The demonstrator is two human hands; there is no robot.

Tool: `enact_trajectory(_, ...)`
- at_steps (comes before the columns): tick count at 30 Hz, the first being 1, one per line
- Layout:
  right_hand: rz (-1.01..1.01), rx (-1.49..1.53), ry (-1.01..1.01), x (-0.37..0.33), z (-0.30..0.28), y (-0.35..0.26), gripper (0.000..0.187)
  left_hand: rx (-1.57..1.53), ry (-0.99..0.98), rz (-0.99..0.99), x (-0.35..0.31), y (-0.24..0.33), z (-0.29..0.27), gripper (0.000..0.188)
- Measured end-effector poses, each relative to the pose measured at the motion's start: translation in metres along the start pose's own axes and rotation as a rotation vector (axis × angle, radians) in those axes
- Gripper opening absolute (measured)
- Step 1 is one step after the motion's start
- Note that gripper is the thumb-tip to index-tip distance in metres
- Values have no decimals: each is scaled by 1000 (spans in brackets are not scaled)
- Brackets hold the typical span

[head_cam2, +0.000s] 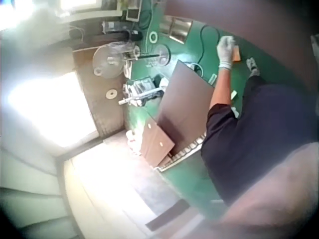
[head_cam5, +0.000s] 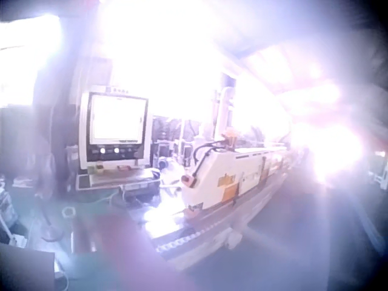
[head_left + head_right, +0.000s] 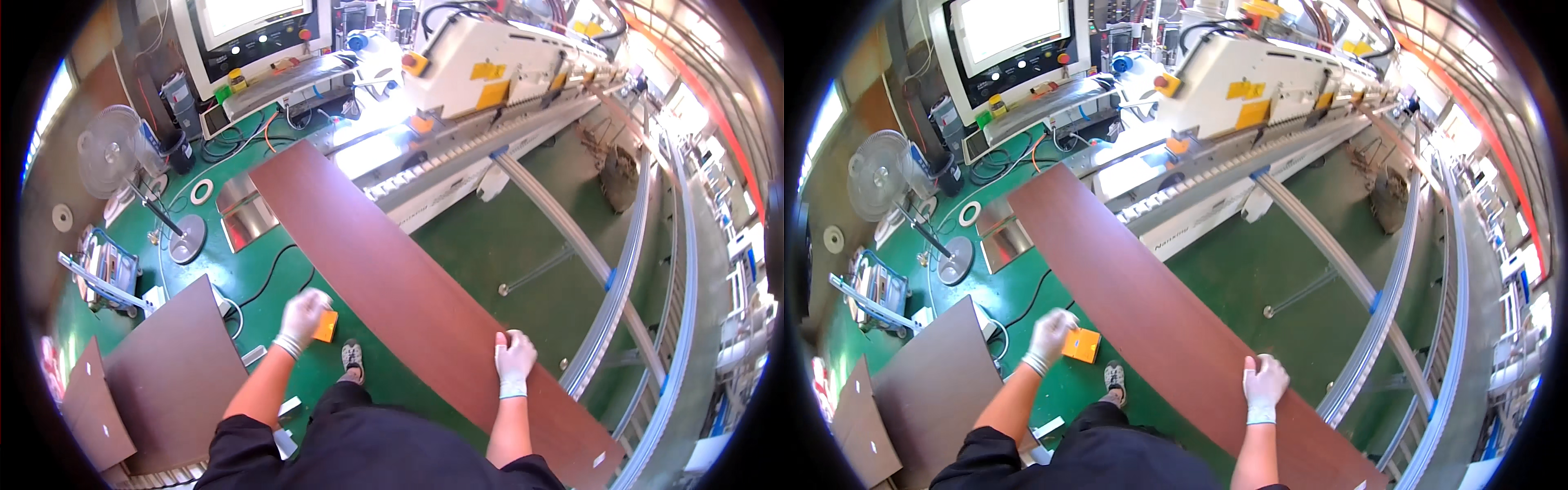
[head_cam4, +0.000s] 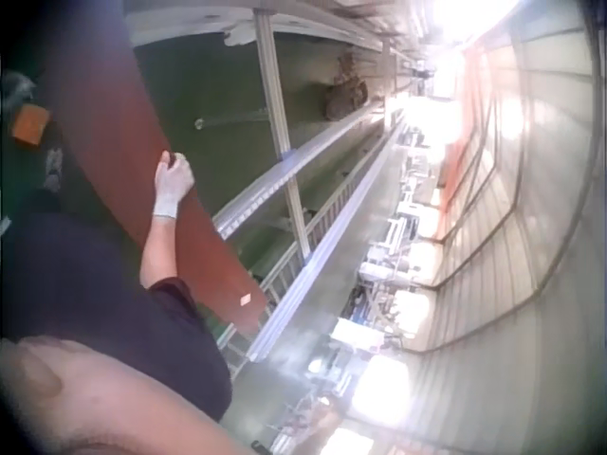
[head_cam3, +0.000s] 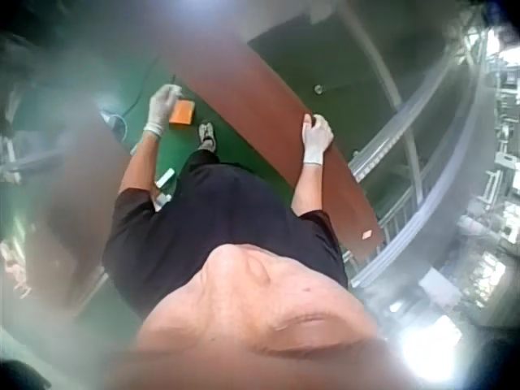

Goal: The person places a bottle onto an edge-banding machine, feeds wooden boards one at a time into the machine, and touches the edges of a board by hand.

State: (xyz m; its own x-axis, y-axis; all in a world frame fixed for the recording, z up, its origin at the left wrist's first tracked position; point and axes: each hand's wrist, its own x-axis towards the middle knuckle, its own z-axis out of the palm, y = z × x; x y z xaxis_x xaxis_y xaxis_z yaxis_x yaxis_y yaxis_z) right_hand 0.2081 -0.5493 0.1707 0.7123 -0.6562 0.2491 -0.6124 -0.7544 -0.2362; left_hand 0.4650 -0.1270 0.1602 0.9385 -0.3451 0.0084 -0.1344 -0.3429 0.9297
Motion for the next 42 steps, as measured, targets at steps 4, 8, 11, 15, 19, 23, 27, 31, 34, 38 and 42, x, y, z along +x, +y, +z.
enact_trajectory(4, 45, -23, -244, 52, 31, -78, 51, 361, 352, 271, 129, -27, -99, 16)
enact_trajectory(8, 146, -101, -300, 60, 27, -99, 59, 731, 375, 104, 218, -48, -167, 48)
enact_trajectory(11, 152, -149, -299, 49, 29, -70, 59, 845, 371, 15, 272, -81, -175, 64)
enact_trajectory(15, 187, -97, -295, 30, 14, -26, 59, 793, 268, 171, 297, -82, -153, 65)
enact_trajectory(19, 228, -148, -326, 23, 19, -6, 59, 860, 156, 229, 297, -71, -138, 63)
enact_trajectory(23, 241, -104, -315, 32, 23, -2, 58, 977, 49, 310, 304, -75, -142, 72)
enact_trajectory(27, 317, -61, -423, 61, 24, 3, 62, 984, -37, 280, 324, -61, -132, 75)
enact_trajectory(31, 338, -8, -480, 88, 38, 17, 66, 938, -29, 233, 357, -51, -117, 75)
enact_trajectory(34, 392, -6, -512, 111, 39, 27, 68, 969, -72, 231, 370, -47, -107, 78)
enact_trajectory(38, 407, 1, -536, 141, 45, 26, 70, 966, -109, 211, 397, -37, -84, 79)
enact_trajectory(42, 489, -181, -423, 161, 58, 49, 74, 926, -160, 188, 420, -31, -62, 82)
